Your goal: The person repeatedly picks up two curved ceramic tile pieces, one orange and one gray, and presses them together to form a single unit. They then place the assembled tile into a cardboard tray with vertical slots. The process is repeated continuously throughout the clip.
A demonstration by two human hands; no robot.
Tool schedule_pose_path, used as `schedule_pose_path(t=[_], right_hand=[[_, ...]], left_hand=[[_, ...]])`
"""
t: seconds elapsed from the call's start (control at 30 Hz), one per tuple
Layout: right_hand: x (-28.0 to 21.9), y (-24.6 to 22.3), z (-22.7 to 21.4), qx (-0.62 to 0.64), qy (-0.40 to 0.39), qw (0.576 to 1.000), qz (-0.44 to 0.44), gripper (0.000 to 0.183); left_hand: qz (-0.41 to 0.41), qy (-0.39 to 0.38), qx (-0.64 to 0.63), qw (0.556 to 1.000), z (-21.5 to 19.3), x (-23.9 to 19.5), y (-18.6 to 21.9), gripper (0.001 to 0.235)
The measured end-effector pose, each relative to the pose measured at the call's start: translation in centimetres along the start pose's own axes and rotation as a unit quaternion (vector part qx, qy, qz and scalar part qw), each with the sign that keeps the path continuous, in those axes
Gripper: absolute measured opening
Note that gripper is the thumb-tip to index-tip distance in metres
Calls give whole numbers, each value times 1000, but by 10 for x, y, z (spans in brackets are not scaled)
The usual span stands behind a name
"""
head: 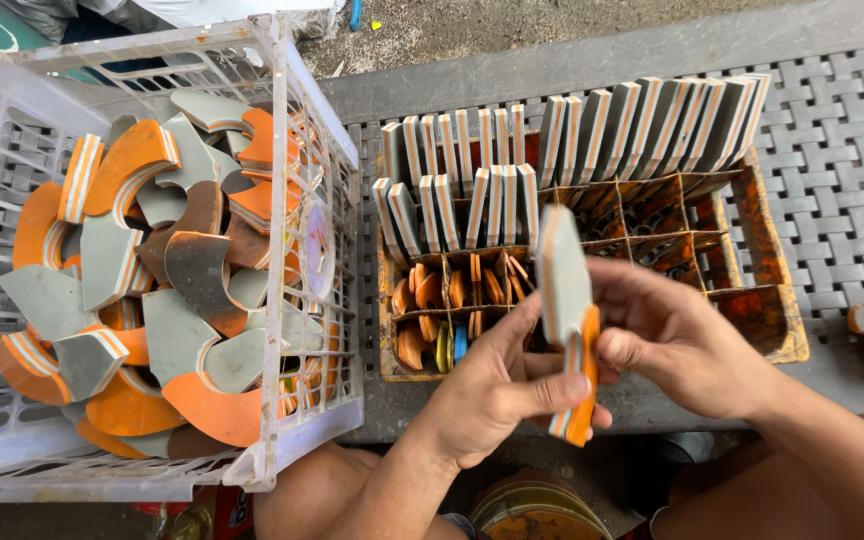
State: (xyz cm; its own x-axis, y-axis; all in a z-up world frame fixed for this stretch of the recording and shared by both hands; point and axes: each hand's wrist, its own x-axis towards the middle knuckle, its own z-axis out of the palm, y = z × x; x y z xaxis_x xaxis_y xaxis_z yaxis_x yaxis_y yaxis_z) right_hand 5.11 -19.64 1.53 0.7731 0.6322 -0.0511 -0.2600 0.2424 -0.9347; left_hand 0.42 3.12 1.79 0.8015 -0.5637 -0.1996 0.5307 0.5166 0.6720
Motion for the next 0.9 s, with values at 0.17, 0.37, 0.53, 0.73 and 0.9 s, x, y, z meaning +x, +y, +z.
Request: schedule_pose_path(t=[0.17, 0.37, 0.53, 0.73, 0.9], right_hand=[[-2, 11, -7, -81, 71, 992, 66, 31], [0, 13, 3, -167, 175, 969, 58, 21], [-4, 17, 2, -174, 170, 970, 23, 18], [1, 13, -2, -42, 100, 994, -2, 21], [-4, -2, -5, 92, 19, 994, 48, 25]], left_hand=[[44, 82, 218, 972, 10, -3, 0, 68], [80, 149, 344, 924, 12, 3, 1, 36], [54, 134, 439, 887, 10, -1, 5, 31], [45, 16, 308, 950, -2, 2, -1, 34], [33, 2, 270, 962, 12, -12, -14, 39]])
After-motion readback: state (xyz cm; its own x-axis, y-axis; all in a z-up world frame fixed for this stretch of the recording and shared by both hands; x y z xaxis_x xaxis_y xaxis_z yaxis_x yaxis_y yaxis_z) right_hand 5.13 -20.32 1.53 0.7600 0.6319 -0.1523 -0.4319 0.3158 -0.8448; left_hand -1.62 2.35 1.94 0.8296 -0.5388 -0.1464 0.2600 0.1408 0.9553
